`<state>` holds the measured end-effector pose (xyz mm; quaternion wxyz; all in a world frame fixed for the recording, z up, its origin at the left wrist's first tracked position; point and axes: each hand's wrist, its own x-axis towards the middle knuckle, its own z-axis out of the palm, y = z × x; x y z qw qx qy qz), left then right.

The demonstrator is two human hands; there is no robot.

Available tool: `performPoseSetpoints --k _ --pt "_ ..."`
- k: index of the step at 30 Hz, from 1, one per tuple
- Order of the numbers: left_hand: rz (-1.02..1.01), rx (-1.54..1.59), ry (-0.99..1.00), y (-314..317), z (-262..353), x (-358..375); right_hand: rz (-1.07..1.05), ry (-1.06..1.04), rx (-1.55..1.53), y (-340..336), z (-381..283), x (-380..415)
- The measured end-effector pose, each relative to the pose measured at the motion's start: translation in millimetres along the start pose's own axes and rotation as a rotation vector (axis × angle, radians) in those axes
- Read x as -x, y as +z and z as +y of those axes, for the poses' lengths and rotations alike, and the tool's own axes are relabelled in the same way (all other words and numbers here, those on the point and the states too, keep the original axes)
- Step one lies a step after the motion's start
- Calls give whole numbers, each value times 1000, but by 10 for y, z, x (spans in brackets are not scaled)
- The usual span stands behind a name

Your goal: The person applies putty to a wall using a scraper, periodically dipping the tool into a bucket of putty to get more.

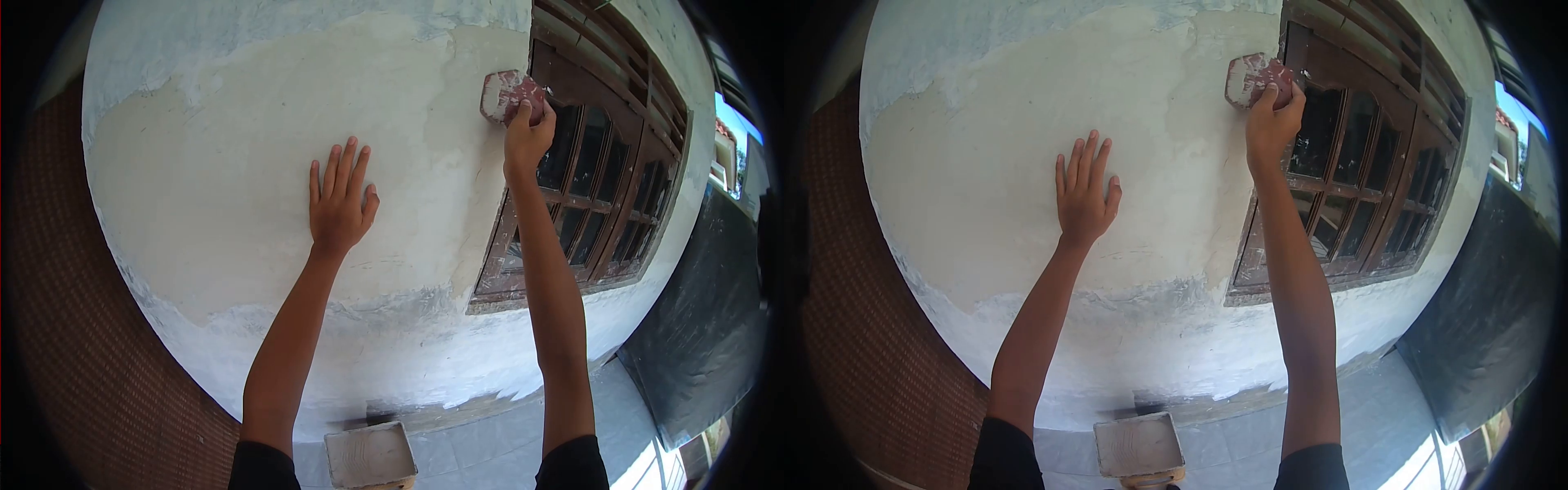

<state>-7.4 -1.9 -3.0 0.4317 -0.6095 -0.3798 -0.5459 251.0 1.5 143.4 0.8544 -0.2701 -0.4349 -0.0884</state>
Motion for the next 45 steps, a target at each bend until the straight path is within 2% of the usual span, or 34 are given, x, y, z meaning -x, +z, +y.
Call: performPoseSetpoints --k 2,4,5,6,8,9,10,12,13,14,16,17,20,21,22,24,26,28,30,32,34,36,37,38,40,41,44,45 --pt "8 -1 7 4 -9 -10 44 56 -95 -51 35 -2" --pt "6 -6 7 15 -7 -3 -207 44 -126 -121 91 95" --pt "3 -8 5 11 -8 -6 -361 -105 -133 -121 72 197" --pt "4 -1 6 11 -13 -15 -361 -100 -132 -127 131 212" --pt "-1 5 6 4 4 7 -297 -145 123 -138 238 206" --pt "-6 3 4 5 9 9 -147 -34 13 -129 245 155" --pt "-8 -3 2 6 -1 -3 -148 -34 7 -122 254 126" --pt "-8 -22 11 10 -18 -12 -55 132 -306 -119 139 110" --pt "-12 -34 16 15 -6 -3 -139 95 -277 -105 106 170" --pt "-15 -32 16 17 1 0 -138 97 -274 -65 57 253" --pt "-7 -33 18 6 1 -7 -417 -87 -128 20 -4 396" --pt "-10 -34 18 3 4 -6 -464 -154 -99 84 26 419" --pt "-38 -35 5 -7 5 -2 -392 -75 40 151 86 343" --pt "-43 -39 7 -6 8 -2 -305 -110 -9 158 104 270" --pt "-44 -45 7 -4 6 -8 -305 -112 -12 152 129 249" --pt "-43 -53 7 4 5 -19 -170 69 -297 76 -76 269" --pt "-51 -62 5 4 11 -9 -258 95 -333 40 -117 343" --pt "-54 -70 10 2 12 -8 -450 -304 190 2 7 385" --pt "-54 -74 12 2 19 -6 -383 -230 150 9 -2 345" --pt "-50 -80 12 3 13 -22 -53 102 -214 15 -30 287" --pt "-53 -77 19 1 13 -12 -47 122 -303 31 34 351" --pt "-59 -79 17 -4 14 -12 -406 -38 -105 24 40 486" --pt "-61 -77 21 -8 11 -17 -460 -94 2 23 36 518" --pt "-63 -80 19 -10 7 -18 -464 -91 0 34 84 473" --pt "-67 -62 25 -11 1 -6 -100 32 -89 55 221 332" --pt "-64 -67 26 -12 2 -6 -22 75 -140 4 87 325" --pt "-80 -58 15 -7 14 1 -42 -33 -177 -82 -12 410" --pt "-77 -61 19 0 12 6 -137 -129 -31 -123 -41 497"
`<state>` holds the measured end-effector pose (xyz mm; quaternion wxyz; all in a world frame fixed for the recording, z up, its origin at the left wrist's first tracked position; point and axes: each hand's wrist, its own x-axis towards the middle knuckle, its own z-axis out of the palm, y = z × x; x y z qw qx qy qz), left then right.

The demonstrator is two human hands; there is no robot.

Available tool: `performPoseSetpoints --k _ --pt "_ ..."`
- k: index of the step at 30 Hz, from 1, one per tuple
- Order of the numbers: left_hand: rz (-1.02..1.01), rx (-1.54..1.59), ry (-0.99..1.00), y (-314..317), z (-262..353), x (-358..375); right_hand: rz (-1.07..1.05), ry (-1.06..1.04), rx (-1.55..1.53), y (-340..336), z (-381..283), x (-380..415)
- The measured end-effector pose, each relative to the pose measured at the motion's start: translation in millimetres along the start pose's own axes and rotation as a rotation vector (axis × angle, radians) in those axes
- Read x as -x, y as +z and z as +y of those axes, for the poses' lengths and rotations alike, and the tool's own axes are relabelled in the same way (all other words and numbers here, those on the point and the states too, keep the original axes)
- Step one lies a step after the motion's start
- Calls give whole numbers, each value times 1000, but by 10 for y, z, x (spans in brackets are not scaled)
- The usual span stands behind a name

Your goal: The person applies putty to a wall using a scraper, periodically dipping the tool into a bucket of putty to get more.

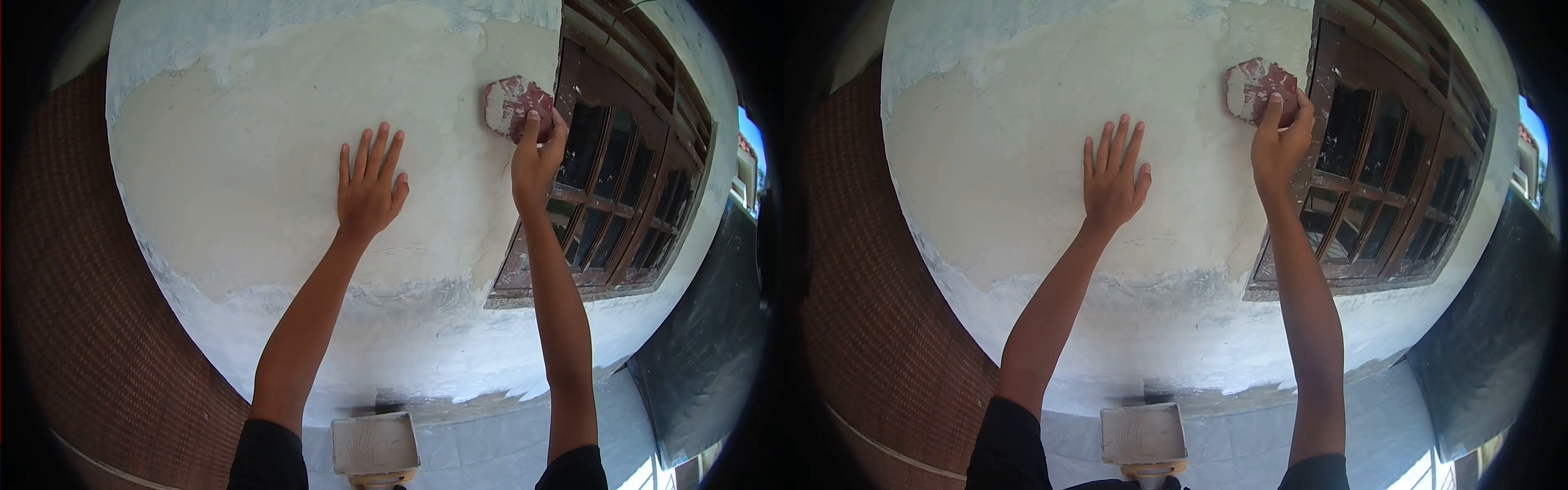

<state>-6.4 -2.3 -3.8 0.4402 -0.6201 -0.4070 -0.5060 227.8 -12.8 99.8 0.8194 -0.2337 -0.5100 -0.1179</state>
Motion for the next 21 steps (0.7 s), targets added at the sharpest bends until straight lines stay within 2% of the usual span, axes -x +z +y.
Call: performPoseSetpoints --k 1,3,5,7,9,11,13,15,21 --pt "5 -3 5 6 -5 -3 0 2 6 5 -8 62" --pt "-3 2 3 -4 -4 -1 -219 -171 185 -3 32 167" --pt "-12 7 8 -26 -1 7 -215 -114 275 -87 104 107" --pt "13 -11 7 -40 6 32 98 257 22 -194 223 33" --pt "-6 19 11 -33 1 100 131 245 58 -382 223 66" --pt "-27 51 11 -33 0 177 58 381 -105 -545 244 181" --pt "-57 75 4 -49 20 265 8 395 -65 -692 323 323" --pt "-84 108 -5 -96 42 343 -147 410 47 -788 223 495" --pt "-219 217 -17 -373 125 738 -363 512 -143 -993 156 1211"
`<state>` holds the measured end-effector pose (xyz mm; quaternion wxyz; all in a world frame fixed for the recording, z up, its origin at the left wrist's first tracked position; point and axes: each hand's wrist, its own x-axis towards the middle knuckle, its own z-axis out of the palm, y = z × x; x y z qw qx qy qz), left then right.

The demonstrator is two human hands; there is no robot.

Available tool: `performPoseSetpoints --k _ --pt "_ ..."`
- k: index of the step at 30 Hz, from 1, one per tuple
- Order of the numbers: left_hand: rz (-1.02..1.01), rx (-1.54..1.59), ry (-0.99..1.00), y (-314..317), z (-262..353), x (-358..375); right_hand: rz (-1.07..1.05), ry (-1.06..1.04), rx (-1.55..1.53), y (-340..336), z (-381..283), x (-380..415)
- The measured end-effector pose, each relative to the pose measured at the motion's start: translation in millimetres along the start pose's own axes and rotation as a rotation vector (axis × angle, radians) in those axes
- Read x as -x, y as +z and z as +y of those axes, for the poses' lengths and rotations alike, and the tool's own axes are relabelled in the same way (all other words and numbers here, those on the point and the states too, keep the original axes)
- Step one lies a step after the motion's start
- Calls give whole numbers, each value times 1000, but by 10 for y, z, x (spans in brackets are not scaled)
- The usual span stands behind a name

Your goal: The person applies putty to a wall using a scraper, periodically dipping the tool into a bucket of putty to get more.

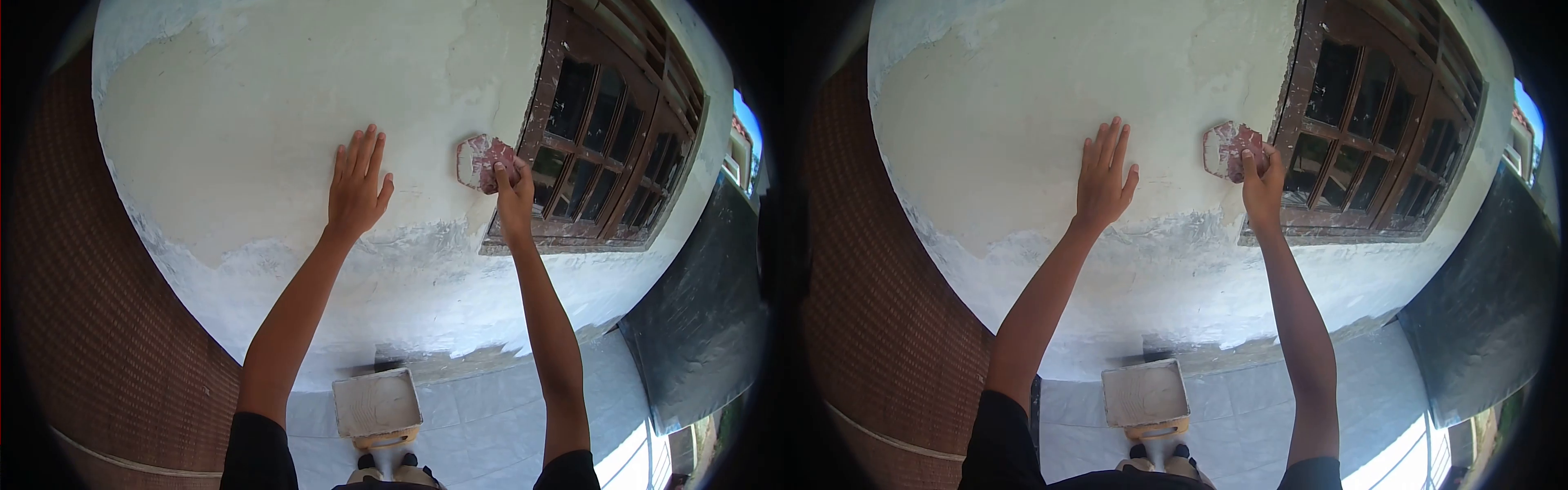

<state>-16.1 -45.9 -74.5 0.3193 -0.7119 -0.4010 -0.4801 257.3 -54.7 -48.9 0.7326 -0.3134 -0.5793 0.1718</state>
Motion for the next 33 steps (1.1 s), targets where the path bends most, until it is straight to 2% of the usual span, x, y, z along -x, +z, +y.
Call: performPoseSetpoints --k 4,6,8,11,15,17,21,24,28,30,31,33 --pt "-133 -25 -14 -97 5 551 -103 201 -1 73 253 566" --pt "-175 -21 -34 -155 -1 877 -223 314 -40 113 408 869" --pt "-227 -18 -59 -210 -8 1262 -312 353 -131 116 654 1224" --pt "-277 1 -157 -244 7 1995 -404 524 -181 52 1153 1869" --pt "-448 9 -399 -242 200 3228 -481 734 -133 -134 1764 2917" --pt "-524 6 -539 -296 354 3830 -550 830 25 -261 2085 3489" --pt "-674 85 -788 -417 680 4923 -587 980 59 -544 2481 4566" --pt "-739 126 -935 -500 971 5682 -713 994 297 -770 2752 5301" --pt "-829 182 -1123 -560 1290 6537 -756 1142 367 -921 2874 5993" --pt "-857 195 -1186 -605 1398 6866 -713 1056 285 -893 2873 6218" --pt "-863 207 -1229 -652 1454 7021 -723 1085 292 -913 2916 6397" --pt "-889 212 -1269 -724 1530 7342 -802 853 348 -906 3018 6683"
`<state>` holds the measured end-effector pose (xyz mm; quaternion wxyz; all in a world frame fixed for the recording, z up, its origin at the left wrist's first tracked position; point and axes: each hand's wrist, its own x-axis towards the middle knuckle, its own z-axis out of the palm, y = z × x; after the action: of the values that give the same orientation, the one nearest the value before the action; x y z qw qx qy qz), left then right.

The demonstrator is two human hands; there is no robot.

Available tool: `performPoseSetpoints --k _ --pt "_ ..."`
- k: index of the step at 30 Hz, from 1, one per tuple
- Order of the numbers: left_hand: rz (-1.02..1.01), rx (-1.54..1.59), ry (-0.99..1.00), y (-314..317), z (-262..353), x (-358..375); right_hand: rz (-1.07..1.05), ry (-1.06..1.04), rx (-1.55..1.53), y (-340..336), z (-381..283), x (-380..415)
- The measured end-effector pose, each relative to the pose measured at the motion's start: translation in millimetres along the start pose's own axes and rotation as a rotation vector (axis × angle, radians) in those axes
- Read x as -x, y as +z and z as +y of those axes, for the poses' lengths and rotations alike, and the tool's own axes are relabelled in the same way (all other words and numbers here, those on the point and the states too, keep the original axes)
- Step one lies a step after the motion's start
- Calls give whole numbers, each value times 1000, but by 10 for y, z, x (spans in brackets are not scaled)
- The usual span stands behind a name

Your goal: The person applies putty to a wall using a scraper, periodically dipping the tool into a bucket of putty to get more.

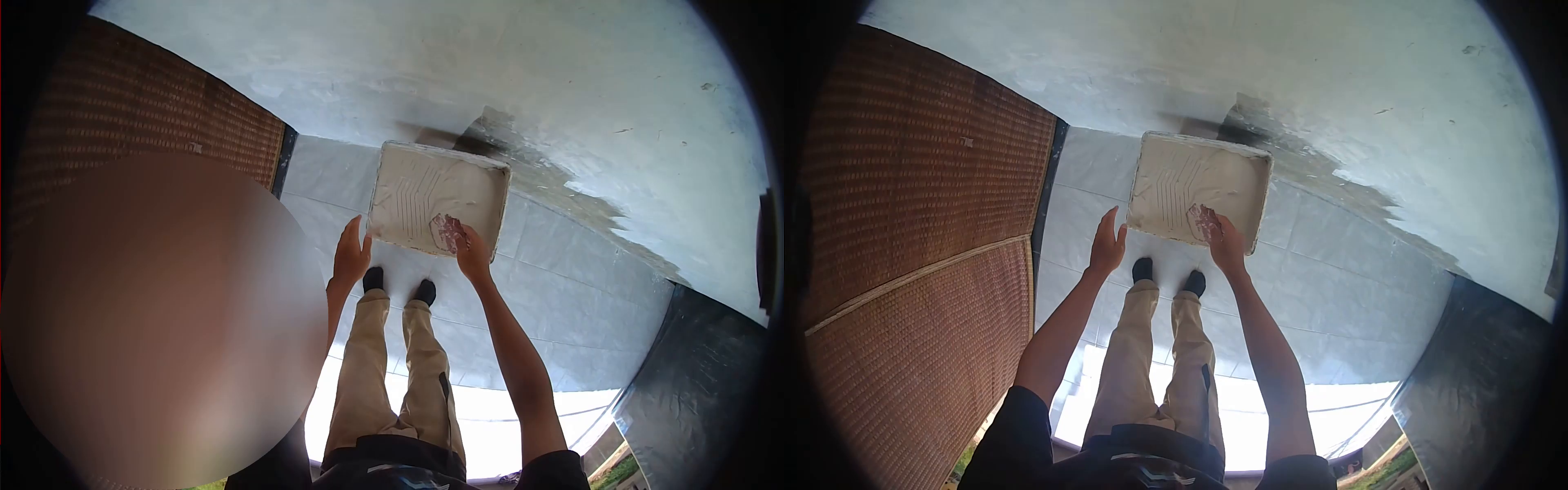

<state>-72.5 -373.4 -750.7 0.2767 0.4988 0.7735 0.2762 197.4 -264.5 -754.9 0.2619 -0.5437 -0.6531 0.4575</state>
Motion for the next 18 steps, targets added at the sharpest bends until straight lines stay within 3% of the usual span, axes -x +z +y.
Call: performPoseSetpoints --k 4,18 --pt "-36 44 -58 216 -464 162 -57 64 68 243 -146 17" --pt "-149 151 -61 416 -708 70 -171 -397 341 1112 -272 -342"
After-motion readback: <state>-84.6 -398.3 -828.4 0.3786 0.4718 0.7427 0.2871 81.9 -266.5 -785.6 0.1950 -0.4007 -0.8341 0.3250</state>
